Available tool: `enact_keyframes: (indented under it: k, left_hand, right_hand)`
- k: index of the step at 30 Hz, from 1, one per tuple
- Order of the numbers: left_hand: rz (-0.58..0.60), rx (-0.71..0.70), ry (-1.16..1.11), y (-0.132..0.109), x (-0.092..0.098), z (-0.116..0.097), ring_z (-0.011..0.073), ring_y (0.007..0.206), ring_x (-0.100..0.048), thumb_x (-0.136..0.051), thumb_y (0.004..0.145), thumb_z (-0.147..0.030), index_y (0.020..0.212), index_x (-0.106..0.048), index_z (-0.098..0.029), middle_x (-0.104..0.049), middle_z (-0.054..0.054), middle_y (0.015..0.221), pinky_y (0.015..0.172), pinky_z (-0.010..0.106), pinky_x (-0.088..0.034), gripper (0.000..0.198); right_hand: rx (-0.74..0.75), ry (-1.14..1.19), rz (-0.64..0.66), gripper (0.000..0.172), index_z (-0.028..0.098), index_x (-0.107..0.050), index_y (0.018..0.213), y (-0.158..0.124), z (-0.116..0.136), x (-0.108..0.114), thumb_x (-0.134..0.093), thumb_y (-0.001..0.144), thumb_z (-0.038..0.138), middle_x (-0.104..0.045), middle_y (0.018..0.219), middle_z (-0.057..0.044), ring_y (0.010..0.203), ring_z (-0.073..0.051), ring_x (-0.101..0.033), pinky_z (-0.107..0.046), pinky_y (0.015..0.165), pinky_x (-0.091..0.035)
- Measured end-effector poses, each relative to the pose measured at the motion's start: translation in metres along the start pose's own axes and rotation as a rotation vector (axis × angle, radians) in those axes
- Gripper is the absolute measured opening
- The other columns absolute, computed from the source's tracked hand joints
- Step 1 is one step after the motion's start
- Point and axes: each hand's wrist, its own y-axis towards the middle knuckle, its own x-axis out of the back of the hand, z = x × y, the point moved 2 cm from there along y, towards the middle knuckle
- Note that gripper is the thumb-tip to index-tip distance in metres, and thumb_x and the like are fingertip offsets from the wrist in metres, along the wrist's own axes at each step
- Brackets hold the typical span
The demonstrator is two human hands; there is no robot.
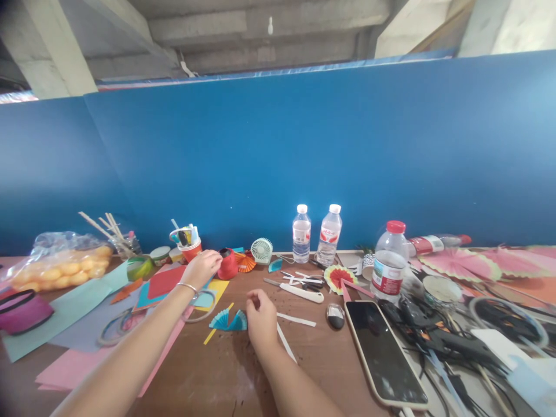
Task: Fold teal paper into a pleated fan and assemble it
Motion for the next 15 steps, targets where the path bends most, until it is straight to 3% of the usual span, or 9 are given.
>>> enact_keyframes:
  k: [6, 15]
  left_hand:
    - [-0.027, 0.042, -0.091, 0.005, 0.006, 0.0, 0.0167, 0.074, -0.05, -0.037, 0.077, -0.016, 0.07, -0.053, -0.017, -0.055, 0.005, 0.076, 0.073, 0.029, -0.036, 0.017]
    - [-0.181, 0.461, -0.496, 0.004, 0.009, 0.016, 0.0153, 0.069, -0.056, -0.037, 0.075, -0.031, 0.071, -0.047, -0.02, -0.059, 0.0, 0.07, 0.065, 0.025, -0.04, 0.016]
  right_hand:
    - [-0.001, 0.003, 0.008, 0.015, 0.018, -0.055, 0.076, 0.0, -0.003, -0.001, -0.043, 0.067, 0.019, -0.06, 0.071, 0.0, 0.067, -0.015, -0.054, -0.023, 0.062, -0.039]
    - [-0.014, 0.041, 0.012, 0.015, 0.018, -0.055, 0.075, 0.0, -0.003, -0.002, -0.043, 0.067, 0.019, -0.058, 0.067, 0.0, 0.062, -0.014, -0.052, -0.022, 0.058, -0.039]
